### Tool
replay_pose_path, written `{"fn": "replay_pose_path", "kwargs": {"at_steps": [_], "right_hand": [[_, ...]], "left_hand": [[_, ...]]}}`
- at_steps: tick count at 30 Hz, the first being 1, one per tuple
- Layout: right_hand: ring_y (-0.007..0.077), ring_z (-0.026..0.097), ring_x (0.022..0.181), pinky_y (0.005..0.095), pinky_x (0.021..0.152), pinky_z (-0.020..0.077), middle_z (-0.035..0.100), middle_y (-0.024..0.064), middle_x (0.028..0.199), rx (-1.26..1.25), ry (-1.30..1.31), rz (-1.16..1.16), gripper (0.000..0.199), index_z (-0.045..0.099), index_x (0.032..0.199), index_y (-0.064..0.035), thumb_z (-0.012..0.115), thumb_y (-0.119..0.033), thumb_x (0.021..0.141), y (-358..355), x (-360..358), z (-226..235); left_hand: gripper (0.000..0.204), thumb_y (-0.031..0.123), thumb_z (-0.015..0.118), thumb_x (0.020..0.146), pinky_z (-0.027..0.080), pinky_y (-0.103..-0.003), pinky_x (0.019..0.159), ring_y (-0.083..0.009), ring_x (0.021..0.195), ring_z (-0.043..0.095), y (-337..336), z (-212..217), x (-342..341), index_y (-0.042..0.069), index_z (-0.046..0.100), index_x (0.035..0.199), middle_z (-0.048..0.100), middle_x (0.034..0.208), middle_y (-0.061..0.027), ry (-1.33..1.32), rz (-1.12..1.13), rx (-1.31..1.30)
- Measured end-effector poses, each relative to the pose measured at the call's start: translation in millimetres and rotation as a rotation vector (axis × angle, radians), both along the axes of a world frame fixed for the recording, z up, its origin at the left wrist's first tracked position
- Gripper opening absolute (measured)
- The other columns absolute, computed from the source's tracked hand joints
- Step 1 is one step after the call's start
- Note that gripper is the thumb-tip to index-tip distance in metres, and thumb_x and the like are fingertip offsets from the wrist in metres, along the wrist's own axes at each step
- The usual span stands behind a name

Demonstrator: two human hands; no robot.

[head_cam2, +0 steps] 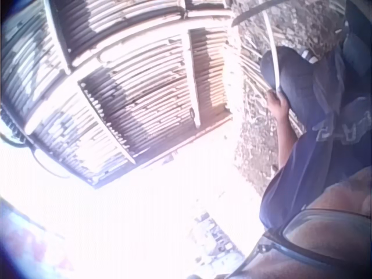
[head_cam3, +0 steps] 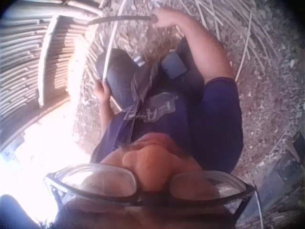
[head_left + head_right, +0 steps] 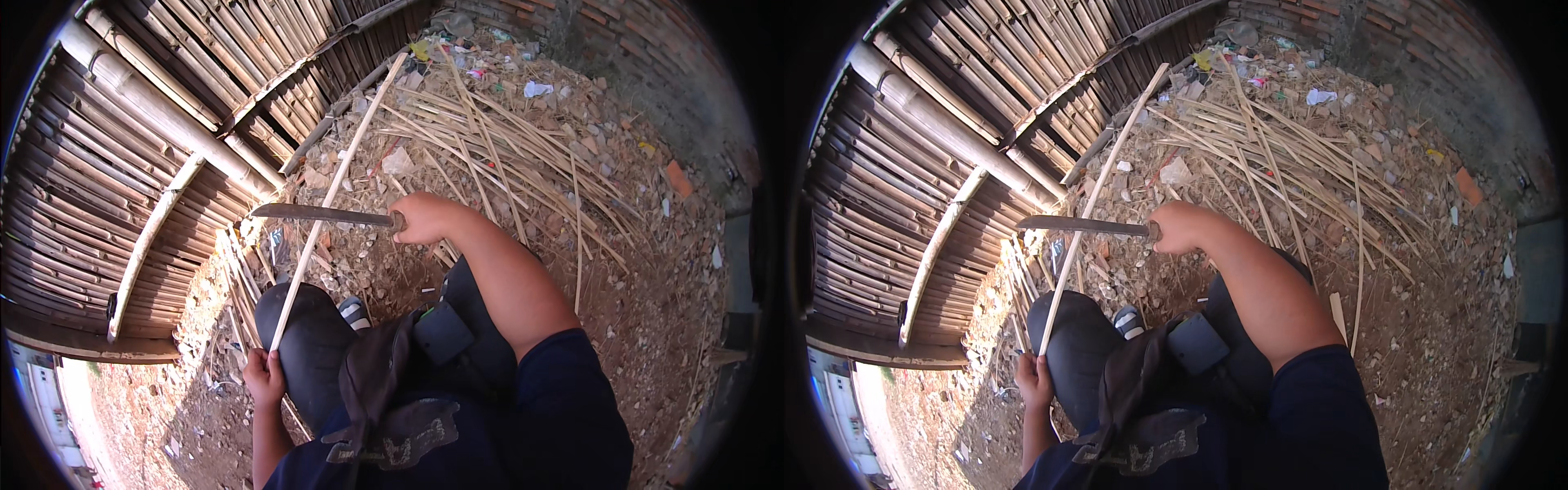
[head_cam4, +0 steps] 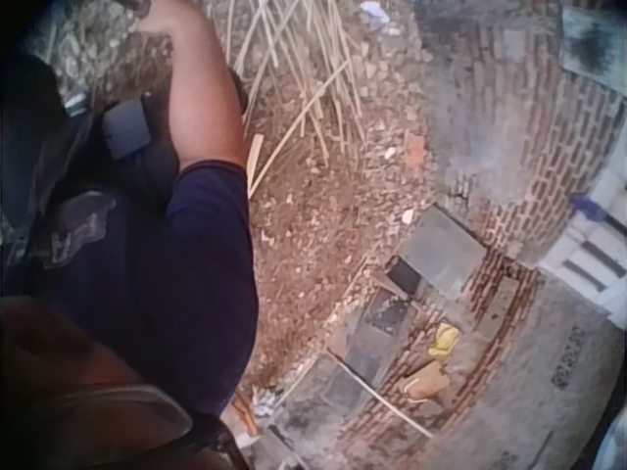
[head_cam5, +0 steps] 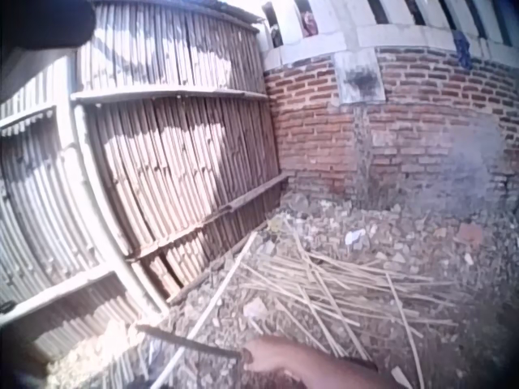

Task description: The person shapes bamboo strips by repeatedly drawing a knife along the surface to shave away material, working on several strips one by one.

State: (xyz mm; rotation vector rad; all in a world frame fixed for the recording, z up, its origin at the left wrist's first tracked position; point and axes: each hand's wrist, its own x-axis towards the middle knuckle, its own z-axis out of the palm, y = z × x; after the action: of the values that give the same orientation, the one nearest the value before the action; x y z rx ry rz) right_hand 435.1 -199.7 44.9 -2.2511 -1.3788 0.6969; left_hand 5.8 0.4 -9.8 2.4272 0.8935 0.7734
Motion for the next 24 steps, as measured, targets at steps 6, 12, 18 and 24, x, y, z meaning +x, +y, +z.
{"fn": "replay_pose_path", "kwargs": {"at_steps": [6, 12, 18, 24], "right_hand": [[0.0365, 0.069, 0.104, 0.0432, 0.090, 0.0547, 0.072, 0.0200, 0.109, -0.012, 0.017, 0.012, 0.049, 0.069, 0.121, -0.0074, 0.080, -0.032, 0.081, 1.4, 2.4, -1.1], [0.0360, 0.070, 0.102, 0.0429, 0.089, 0.0546, 0.072, 0.0201, 0.107, 0.002, 0.024, 0.008, 0.047, 0.070, 0.120, -0.0078, 0.080, -0.031, 0.081, -0.3, -0.7, -0.3], [0.0351, 0.070, 0.100, 0.0431, 0.088, 0.0544, 0.072, 0.0196, 0.104, 0.002, 0.053, 0.005, 0.046, 0.070, 0.119, -0.0076, 0.080, -0.031, 0.081, -1.3, -1.6, 5.6], [0.0340, 0.071, 0.095, 0.0426, 0.084, 0.0545, 0.073, 0.0183, 0.099, 0.014, 0.055, 0.024, 0.043, 0.070, 0.118, -0.0077, 0.080, -0.030, 0.082, -0.5, -0.2, 0.7]], "left_hand": [[0.029, 0.022, 0.066, 0.098, 0.032, -0.030, 0.047, -0.0109, 0.048, 0.040, 0.9, -1.6, -0.2, 0.004, 0.052, 0.079, 0.045, 0.053, -0.0019, -0.003, 0.003, -0.038], [0.029, 0.022, 0.065, 0.097, 0.032, -0.031, 0.047, -0.0110, 0.048, 0.040, 0.5, 0.2, 1.7, 0.004, 0.052, 0.079, 0.045, 0.053, -0.0014, 0.004, -0.009, 0.011], [0.029, 0.021, 0.065, 0.097, 0.031, -0.031, 0.048, -0.0109, 0.048, 0.039, 1.9, -1.9, 0.2, 0.004, 0.051, 0.078, 0.044, 0.054, -0.0013, -0.005, 0.003, -0.041], [0.030, 0.022, 0.066, 0.097, 0.031, -0.030, 0.048, -0.0106, 0.050, 0.039, 3.9, -6.0, -3.2, 0.004, 0.051, 0.078, 0.044, 0.055, -0.0017, -0.006, 0.013, -0.084]]}}
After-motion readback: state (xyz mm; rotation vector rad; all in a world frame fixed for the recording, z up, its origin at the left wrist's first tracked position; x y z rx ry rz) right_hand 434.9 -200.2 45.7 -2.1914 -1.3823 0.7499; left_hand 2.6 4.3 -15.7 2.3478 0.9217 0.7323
